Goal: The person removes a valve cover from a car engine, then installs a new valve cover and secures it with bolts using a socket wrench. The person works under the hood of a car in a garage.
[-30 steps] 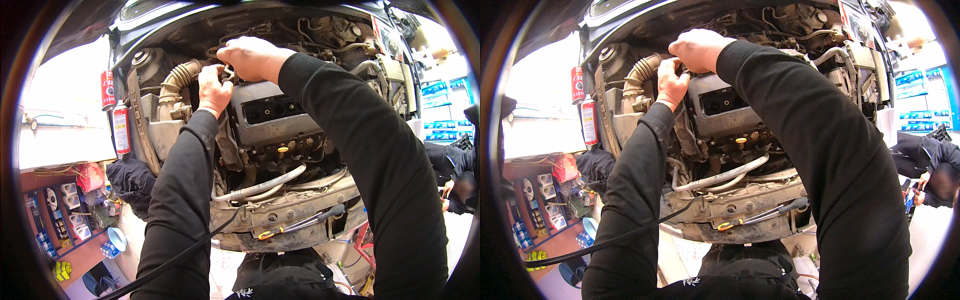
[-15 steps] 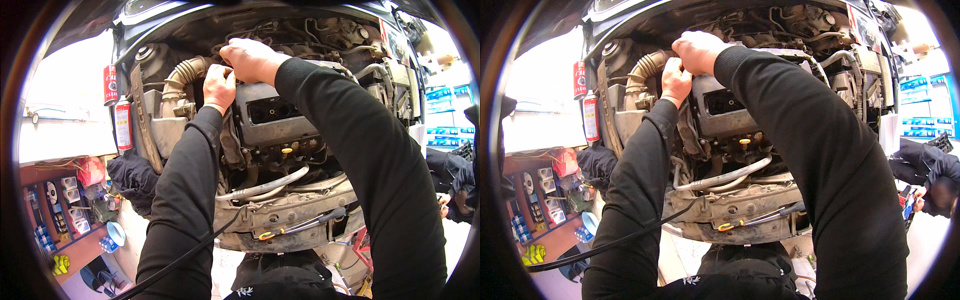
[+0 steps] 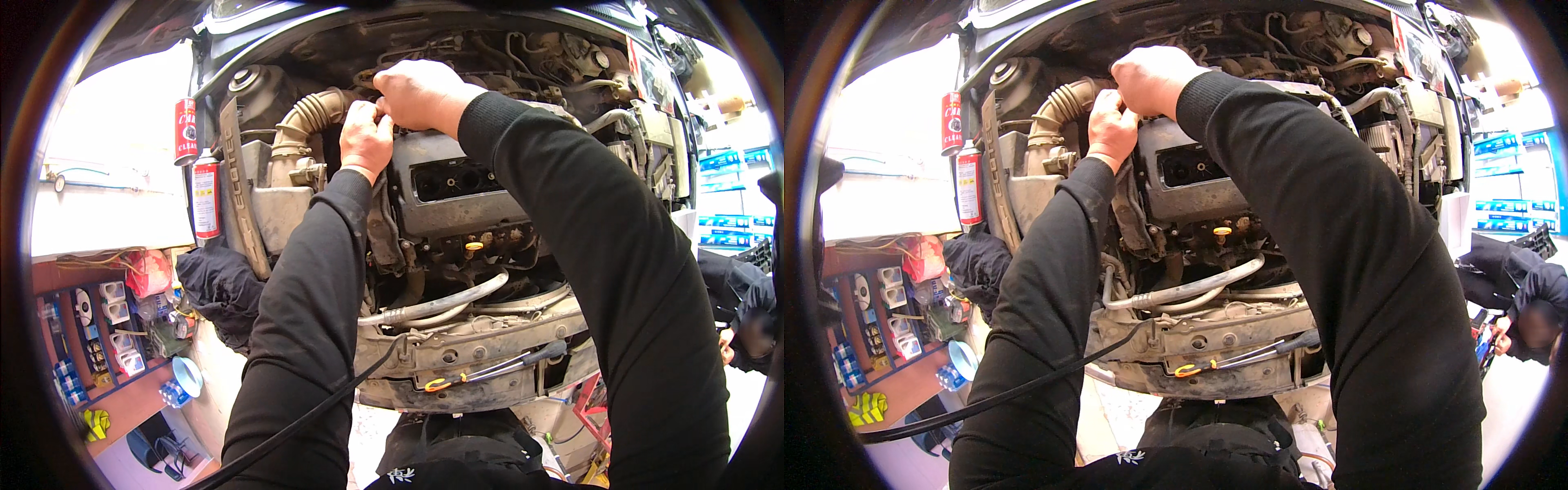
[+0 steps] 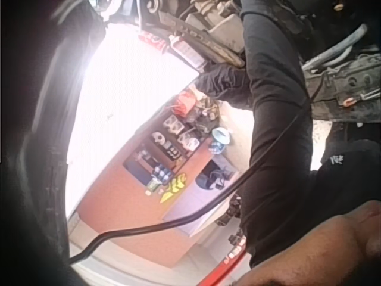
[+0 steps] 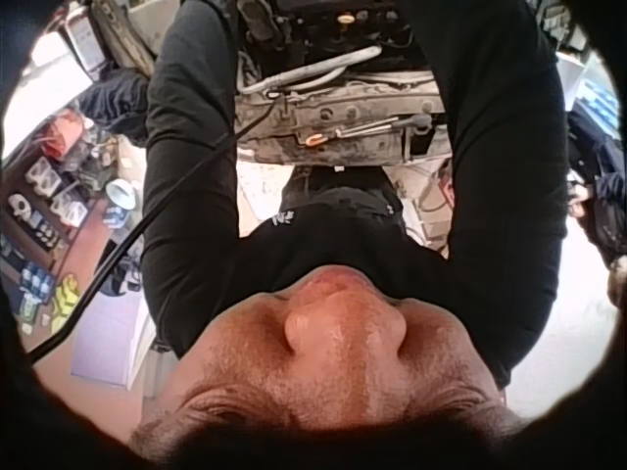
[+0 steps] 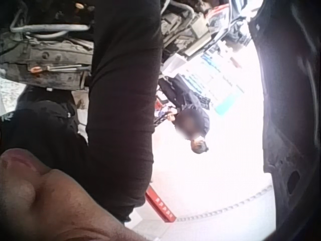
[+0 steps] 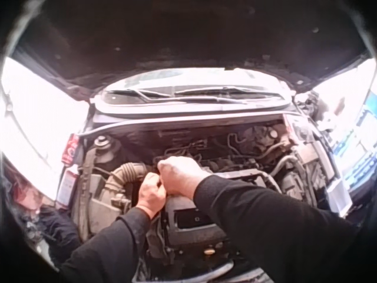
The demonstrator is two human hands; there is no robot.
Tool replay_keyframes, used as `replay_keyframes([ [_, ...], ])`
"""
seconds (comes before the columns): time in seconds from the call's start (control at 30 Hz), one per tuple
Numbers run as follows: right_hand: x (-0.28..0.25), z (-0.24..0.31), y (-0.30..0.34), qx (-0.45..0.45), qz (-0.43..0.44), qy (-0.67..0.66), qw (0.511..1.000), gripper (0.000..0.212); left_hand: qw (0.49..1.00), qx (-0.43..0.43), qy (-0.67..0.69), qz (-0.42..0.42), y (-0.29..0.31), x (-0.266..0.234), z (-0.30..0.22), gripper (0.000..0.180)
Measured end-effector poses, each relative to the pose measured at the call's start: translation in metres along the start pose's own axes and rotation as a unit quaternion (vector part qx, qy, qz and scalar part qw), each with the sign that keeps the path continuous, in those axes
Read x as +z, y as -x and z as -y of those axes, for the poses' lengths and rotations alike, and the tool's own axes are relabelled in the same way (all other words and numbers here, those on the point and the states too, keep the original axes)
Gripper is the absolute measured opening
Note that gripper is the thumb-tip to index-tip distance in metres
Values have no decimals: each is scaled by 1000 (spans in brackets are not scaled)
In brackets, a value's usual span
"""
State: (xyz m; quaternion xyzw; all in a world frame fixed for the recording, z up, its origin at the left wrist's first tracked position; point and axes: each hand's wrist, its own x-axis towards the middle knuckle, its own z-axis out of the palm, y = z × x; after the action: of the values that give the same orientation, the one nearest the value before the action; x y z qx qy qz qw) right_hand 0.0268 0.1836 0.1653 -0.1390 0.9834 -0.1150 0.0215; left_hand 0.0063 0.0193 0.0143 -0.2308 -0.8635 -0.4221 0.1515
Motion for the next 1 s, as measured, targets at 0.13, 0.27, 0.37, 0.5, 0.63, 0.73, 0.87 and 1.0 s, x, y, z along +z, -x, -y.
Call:
replay_keyframes([
  [0.13,-5,-2,1,-49,-8,28,998,27,996,-72,50,20,2,1,-5,19],
  [0.27,-5,-1,2,-38,-10,5,999,29,995,-67,-27,64,-1,2,-5,21],
  [0.37,-3,-1,2,0,11,54,999,33,994,0,-84,65,-3,5,2,23],
  [0.5,0,-2,3,-63,-46,32,996,32,993,26,-102,54,-1,11,12,25],
  [0.63,2,-2,4,-69,-54,6,996,31,992,39,-109,52,0,15,19,27],
  [0.73,1,-3,2,-36,-12,47,998,32,991,44,-113,48,-1,15,19,27],
  [0.87,2,-2,4,-70,-42,47,996,31,994,1,-79,79,-2,10,14,27],
  [1.0,3,1,8,-74,-60,16,995,31,995,-7,-58,85,-5,6,8,27],
])
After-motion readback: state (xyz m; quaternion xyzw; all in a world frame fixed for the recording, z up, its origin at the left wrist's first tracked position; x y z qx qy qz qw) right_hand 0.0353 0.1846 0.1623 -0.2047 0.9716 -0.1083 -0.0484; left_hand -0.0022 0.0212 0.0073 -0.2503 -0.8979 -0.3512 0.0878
